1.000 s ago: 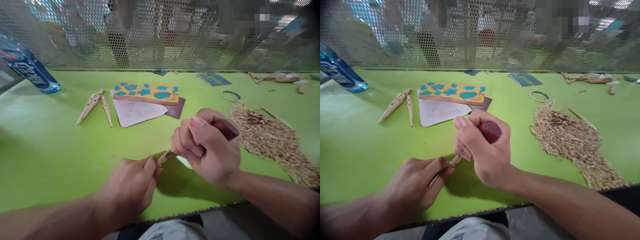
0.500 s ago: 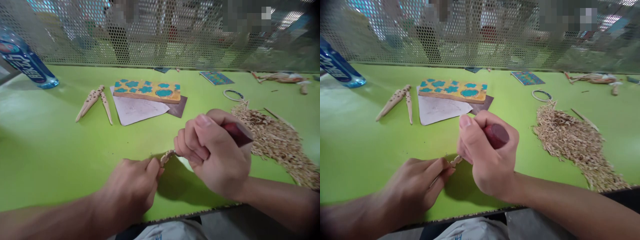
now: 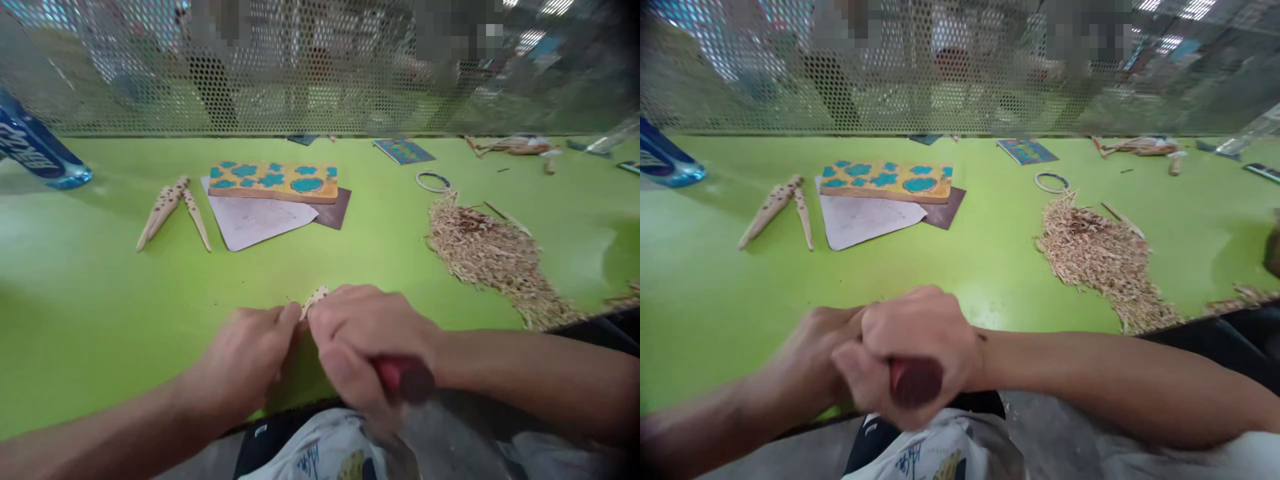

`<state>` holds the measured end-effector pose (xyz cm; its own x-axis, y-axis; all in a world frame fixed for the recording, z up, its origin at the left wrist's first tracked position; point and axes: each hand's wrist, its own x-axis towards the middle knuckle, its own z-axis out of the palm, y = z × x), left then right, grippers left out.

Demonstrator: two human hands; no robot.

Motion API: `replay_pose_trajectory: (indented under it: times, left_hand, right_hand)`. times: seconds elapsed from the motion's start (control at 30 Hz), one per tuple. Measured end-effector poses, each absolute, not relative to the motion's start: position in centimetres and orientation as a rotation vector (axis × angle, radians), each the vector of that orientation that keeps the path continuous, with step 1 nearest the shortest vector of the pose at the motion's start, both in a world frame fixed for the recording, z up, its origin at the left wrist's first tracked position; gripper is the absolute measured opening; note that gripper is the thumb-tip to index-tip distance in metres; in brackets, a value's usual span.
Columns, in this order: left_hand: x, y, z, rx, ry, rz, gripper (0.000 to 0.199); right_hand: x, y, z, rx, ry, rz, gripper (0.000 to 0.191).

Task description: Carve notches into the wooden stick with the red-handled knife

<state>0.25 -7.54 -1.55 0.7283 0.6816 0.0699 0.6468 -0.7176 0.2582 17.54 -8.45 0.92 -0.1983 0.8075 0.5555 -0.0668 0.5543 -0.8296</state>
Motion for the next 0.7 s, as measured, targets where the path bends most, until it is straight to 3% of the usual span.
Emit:
replay_pose_trajectory:
  times: [0.13, 0.53, 0.7]
  left_hand:
    - [0.4, -7.4, -1.3, 2.787, 1.180, 0.311, 0.019]
    - [0.4, -7.4, -1.7, 2.878, 1.159, 0.463, 0.027]
    - [0.4, -7.6, -1.5, 2.845, 1.115, 0.502, 0.023]
  right_hand:
    - [17.7, -7.4, 0.0, -0.480, -1.287, 0.917, 0.034]
    - [19.0, -2.9, 1.3, -0.629, -0.786, 1.367, 0.046]
    - [19.6, -3.8, 2.7, -0.498, -0.924, 1.282, 0.043]
